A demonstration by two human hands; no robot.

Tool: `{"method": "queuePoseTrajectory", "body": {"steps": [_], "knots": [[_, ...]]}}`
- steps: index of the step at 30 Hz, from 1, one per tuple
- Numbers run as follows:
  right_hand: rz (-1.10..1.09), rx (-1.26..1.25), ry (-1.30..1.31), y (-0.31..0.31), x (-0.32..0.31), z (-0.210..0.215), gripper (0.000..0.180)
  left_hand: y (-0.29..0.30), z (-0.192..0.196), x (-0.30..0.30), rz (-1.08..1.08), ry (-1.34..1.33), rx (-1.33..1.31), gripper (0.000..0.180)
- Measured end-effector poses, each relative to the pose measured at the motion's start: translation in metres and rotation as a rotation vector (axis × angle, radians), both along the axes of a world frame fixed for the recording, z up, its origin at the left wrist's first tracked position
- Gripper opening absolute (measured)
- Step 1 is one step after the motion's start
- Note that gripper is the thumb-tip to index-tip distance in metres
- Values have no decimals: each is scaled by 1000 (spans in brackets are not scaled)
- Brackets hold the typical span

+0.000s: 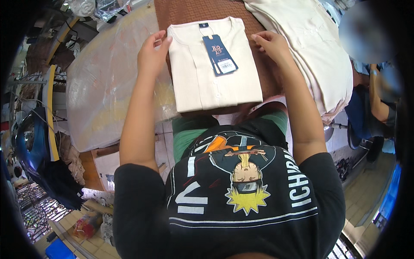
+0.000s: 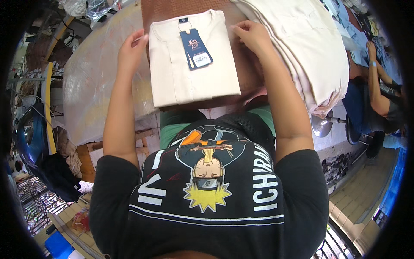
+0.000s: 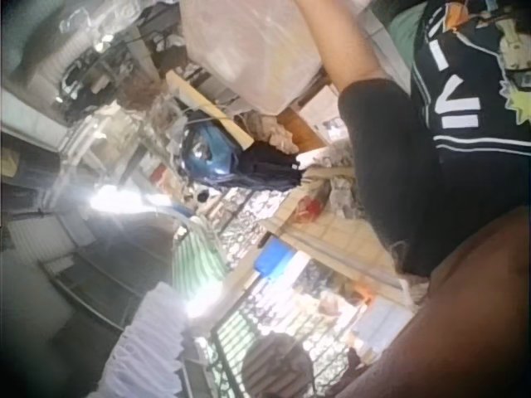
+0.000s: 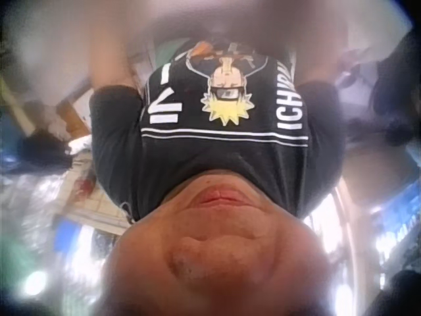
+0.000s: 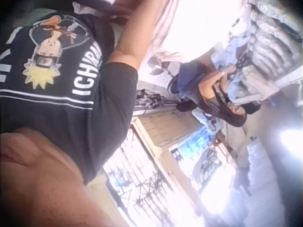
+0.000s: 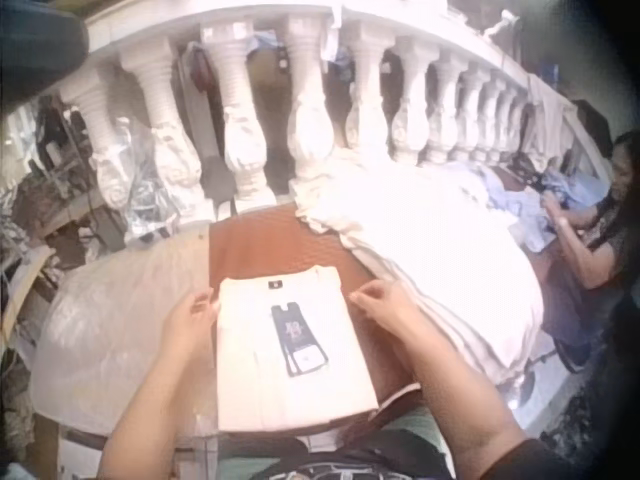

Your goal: The person picks up a clear plastic bag and slides a folded shirt inside of it. The person then removes the adhesive strip and seals the bag shut by hand.

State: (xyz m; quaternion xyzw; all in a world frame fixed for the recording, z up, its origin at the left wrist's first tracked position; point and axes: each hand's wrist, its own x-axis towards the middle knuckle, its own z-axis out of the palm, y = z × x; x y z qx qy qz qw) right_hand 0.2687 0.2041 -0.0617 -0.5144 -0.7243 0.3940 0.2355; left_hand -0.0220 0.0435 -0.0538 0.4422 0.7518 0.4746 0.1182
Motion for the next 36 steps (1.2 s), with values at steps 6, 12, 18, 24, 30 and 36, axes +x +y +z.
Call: {"method": "queuePoseTrajectory", "body": {"steps": [6, 12, 18, 24, 30, 36], "knots": [[71, -154, 13, -74, 41, 17, 34, -118, 12, 101, -349, 499, 101, 36], [260, 218, 20, -102, 38, 40, 24, -158, -10, 128, -548, 413, 336, 20], [410, 173, 169, -116, 13, 51, 21, -226, -66, 94, -178, 276, 219, 12], [482, 259, 154, -138, -29, 61, 22, -296, -130, 15, 316, 289, -25, 14], [484, 328, 52, -164, -61, 77, 23, -312, -142, -23, 396, 341, -17, 15], [559, 409, -11, -178, -88, 84, 20, -308, -161, -8, 199, 339, -62, 14]]}}
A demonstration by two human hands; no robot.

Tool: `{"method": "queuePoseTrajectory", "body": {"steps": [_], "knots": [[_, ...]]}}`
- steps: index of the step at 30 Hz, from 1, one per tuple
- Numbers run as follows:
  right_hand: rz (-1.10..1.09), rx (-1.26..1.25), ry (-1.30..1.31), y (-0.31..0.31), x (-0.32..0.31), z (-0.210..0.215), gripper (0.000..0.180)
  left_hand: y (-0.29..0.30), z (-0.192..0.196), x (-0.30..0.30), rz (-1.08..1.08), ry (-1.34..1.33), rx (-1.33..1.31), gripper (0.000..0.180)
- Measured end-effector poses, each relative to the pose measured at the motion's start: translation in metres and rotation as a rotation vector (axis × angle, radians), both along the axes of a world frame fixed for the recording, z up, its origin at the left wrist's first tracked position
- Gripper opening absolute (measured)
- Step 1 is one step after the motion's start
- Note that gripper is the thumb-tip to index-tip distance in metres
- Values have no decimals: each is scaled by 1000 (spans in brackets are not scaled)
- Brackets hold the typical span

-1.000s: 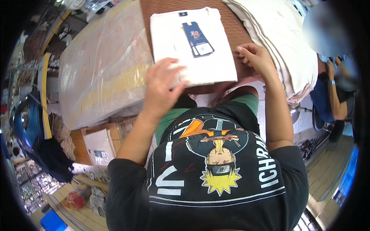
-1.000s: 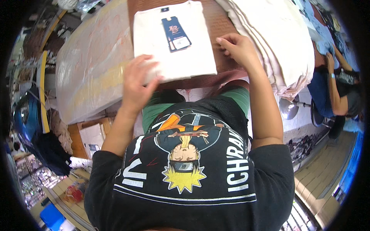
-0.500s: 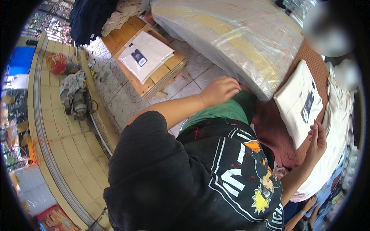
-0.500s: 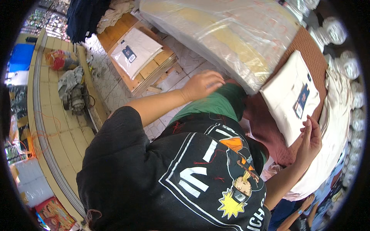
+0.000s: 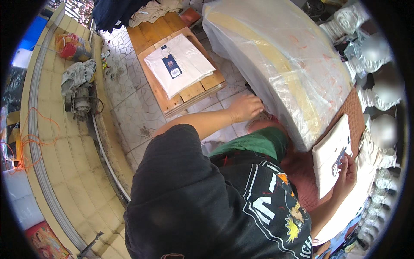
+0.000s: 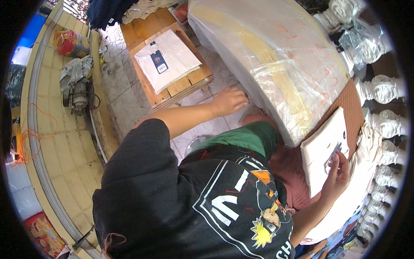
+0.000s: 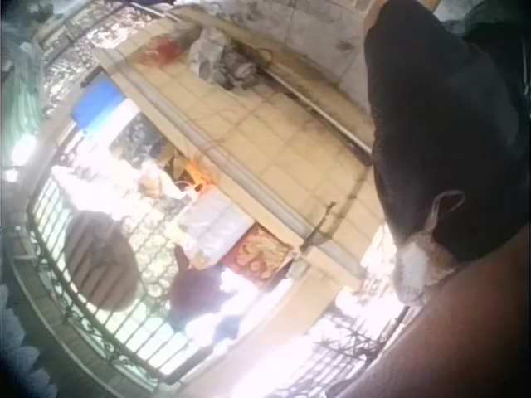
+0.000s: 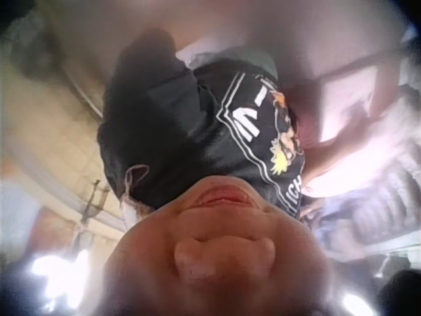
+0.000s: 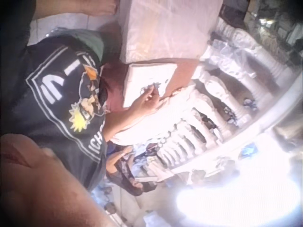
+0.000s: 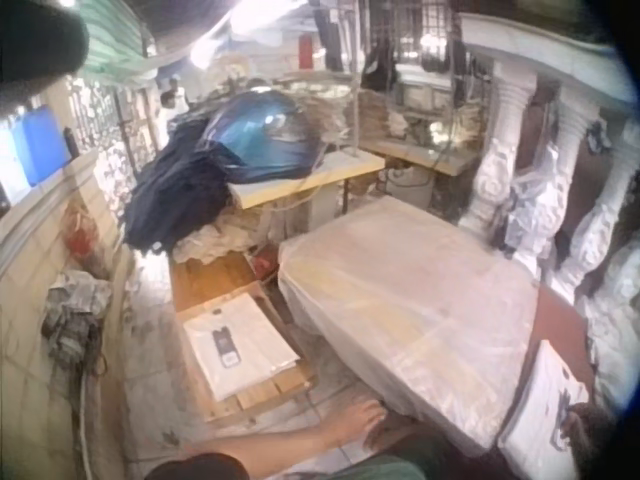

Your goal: The person picks up a clear plastic bag and slides a folded shirt inside of it. The person then removes the adhesive strip and seals the bag shut by hand.

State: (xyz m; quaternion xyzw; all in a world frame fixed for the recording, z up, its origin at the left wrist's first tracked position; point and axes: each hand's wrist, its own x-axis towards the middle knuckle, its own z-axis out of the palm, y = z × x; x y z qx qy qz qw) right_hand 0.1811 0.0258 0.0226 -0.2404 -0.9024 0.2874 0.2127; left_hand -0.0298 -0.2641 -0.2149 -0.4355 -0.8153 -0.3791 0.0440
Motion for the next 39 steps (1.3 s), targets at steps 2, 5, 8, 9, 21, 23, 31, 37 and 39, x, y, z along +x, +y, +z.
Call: {"method": "queuePoseTrajectory", "body": {"steps": [2, 5, 8, 9, 21, 23, 31, 37, 39], "knots": [[14, 58, -20, -5, -10, 3, 20, 2, -11, 8, -37, -34, 27, 14], [8, 87, -49, -20, -27, 11, 20, 2, -21, 16, -71, -101, 88, 13], [44, 79, -41, -25, -39, 12, 20, 3, -26, 23, -81, -144, 124, 13], [63, 107, -50, -30, -43, 15, 19, 5, -31, 25, -84, -148, 128, 13], [115, 267, -113, -61, -56, 16, 14, 4, -36, 44, -218, -275, 103, 16], [53, 257, -103, -64, -49, 19, 13, 7, -25, 44, -265, -249, 146, 16], [-17, 301, 41, -50, -28, 33, 9, 22, 71, 27, -262, -122, 422, 8], [-42, 259, 94, -29, -10, 17, 8, 47, 108, 29, -322, -95, 448, 14], [-75, 237, 102, -23, -4, 17, 9, 56, 118, 35, -328, -125, 436, 16]]}}
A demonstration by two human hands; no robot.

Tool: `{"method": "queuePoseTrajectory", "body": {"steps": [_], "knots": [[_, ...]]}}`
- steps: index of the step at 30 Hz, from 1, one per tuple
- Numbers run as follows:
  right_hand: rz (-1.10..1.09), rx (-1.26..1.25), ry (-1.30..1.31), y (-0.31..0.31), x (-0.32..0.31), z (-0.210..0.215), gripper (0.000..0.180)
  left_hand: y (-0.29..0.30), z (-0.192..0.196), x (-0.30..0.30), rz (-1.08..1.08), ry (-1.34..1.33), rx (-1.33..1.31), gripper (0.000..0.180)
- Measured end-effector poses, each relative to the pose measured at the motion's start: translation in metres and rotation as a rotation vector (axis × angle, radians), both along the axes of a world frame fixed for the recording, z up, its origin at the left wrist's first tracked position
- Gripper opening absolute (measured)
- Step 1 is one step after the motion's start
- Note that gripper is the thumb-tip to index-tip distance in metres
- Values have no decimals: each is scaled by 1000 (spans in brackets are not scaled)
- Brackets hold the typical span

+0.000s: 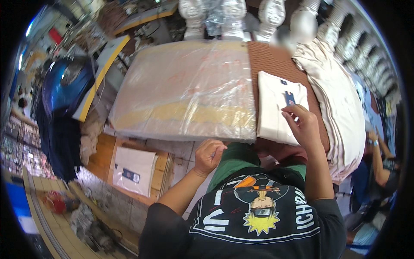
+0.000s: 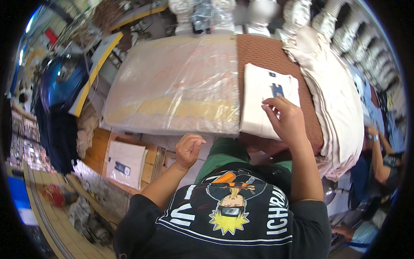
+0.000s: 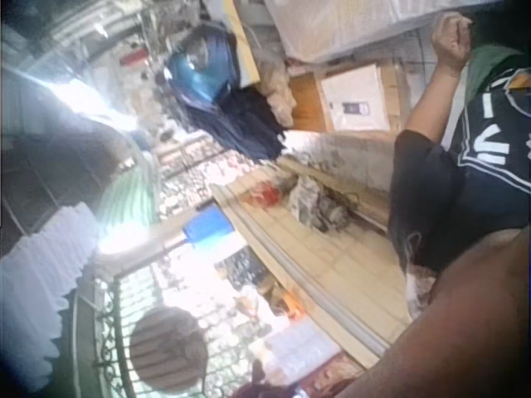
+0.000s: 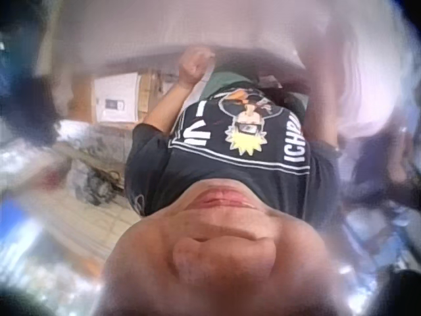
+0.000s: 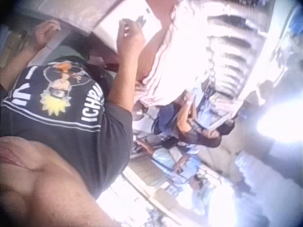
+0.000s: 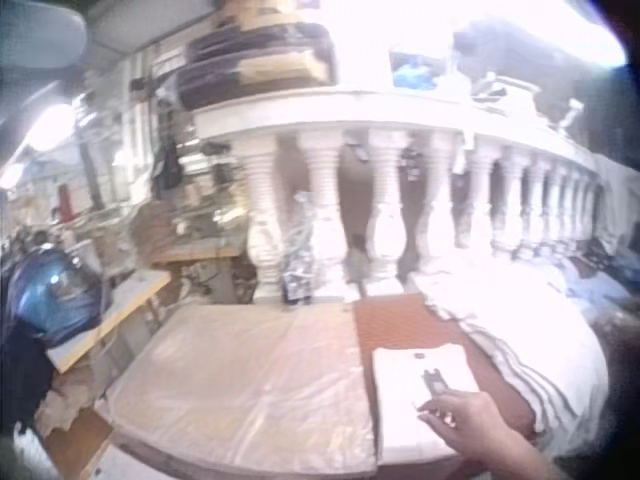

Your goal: The person picks up a clear plastic bag and slides a folded shirt inside of it. The person then removes the adhesive strip and seals the bag shut by hand.

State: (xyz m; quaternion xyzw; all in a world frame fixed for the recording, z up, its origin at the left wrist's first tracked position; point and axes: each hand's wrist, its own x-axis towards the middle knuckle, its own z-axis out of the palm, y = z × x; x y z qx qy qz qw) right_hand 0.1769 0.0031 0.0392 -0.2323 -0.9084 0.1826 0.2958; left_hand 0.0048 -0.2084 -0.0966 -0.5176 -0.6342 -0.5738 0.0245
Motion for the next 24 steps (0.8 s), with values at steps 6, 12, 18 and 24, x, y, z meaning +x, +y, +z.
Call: {"method": "queuePoseTrajectory", "body": {"steps": [6, 12, 18, 24], "knots": [[-190, -27, 69, 55, 34, -15, 9, 60, 29, -51, 153, 58, 124, 10], [-295, -155, 121, 89, 47, -17, 9, 211, 144, -198, 496, 436, 217, 43], [-329, -258, 122, 117, 51, -29, 7, 336, 195, -264, 849, 505, -185, 41], [-274, -327, 184, 125, 49, -25, 10, 346, 237, -239, 620, 436, 6, 21]]}}
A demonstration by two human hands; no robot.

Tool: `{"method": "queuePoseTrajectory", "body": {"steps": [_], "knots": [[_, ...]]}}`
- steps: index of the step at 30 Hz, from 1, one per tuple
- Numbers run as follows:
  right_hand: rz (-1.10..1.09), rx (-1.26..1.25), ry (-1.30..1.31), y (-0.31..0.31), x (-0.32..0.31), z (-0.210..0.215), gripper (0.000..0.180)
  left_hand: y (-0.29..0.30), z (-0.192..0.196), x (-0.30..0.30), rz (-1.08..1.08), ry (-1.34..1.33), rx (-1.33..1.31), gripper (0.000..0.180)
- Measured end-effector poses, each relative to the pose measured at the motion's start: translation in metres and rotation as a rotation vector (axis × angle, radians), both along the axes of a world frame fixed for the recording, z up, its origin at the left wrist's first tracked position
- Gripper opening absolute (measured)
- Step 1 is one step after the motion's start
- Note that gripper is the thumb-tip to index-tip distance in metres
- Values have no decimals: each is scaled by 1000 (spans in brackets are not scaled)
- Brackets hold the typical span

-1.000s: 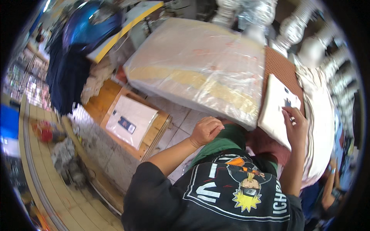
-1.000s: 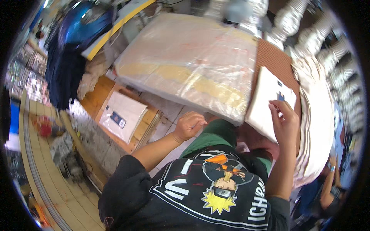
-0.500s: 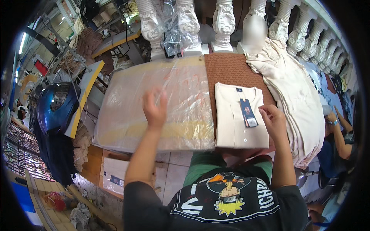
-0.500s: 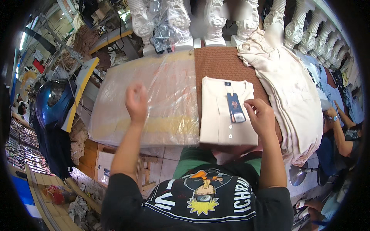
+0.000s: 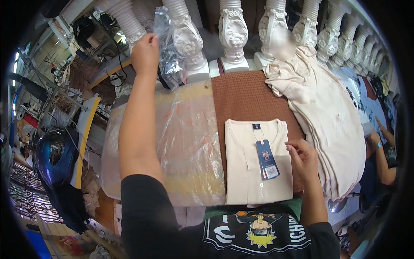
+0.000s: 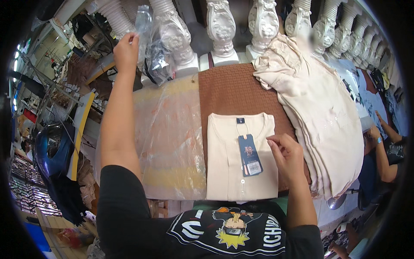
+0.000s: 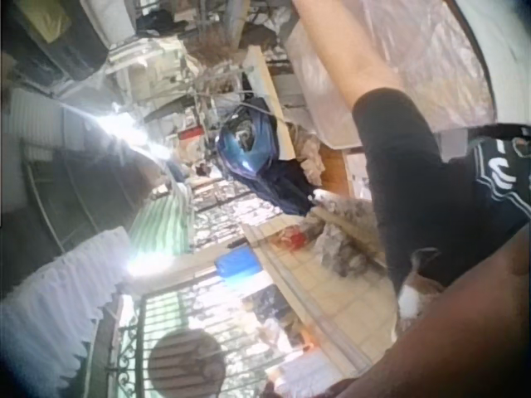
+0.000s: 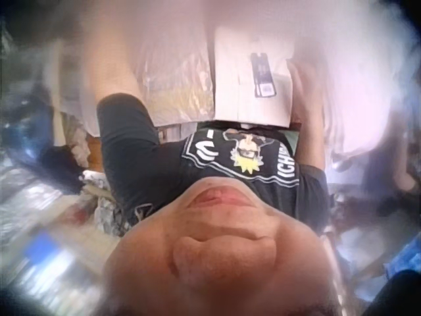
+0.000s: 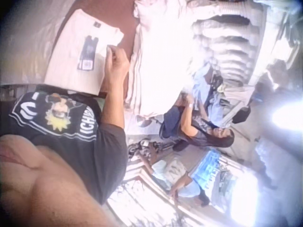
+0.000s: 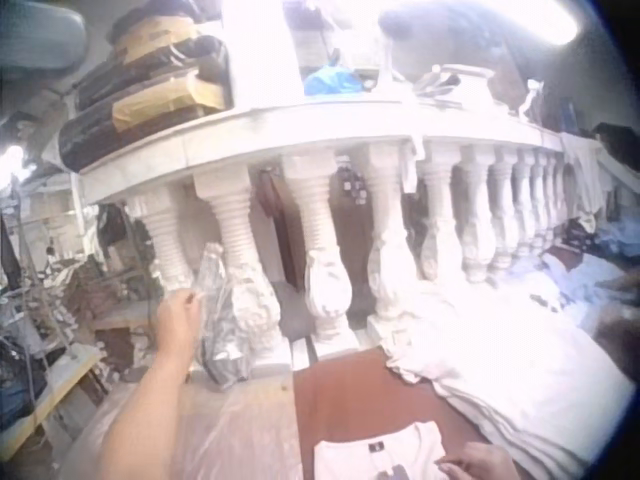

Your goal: The person picks up a clear plastic bag and slides a folded shirt inside of it. The person then removes the adhesive strip and seals the bag shut by hand.

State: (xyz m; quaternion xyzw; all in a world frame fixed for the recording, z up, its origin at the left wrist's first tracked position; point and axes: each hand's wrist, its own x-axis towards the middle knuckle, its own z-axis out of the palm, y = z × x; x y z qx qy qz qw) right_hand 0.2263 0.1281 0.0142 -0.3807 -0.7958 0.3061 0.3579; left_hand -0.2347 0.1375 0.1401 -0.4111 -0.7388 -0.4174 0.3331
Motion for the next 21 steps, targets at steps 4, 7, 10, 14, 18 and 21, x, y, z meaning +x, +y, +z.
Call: {"method": "queuePoseTrajectory", "body": {"steps": [4, 7, 10, 14, 18, 21], "knots": [[167, -398, 232, -14, -10, 2, 18, -40, 8, 134, -216, 28, -233, 20], [389, -748, 550, -36, -34, 8, 45, -79, -42, 223, -328, 91, -406, 20], [374, -945, 652, -45, -41, -10, 61, -116, -87, 291, -466, -39, -596, 25], [192, -900, 525, -50, -23, -29, 40, -161, -121, 339, -596, -134, -632, 37], [109, -753, 338, -51, 4, -49, 25, -184, -134, 350, -626, -249, -771, 47], [59, -799, 390, -58, 17, -41, 21, -186, -111, 345, -627, -635, -630, 45]]}}
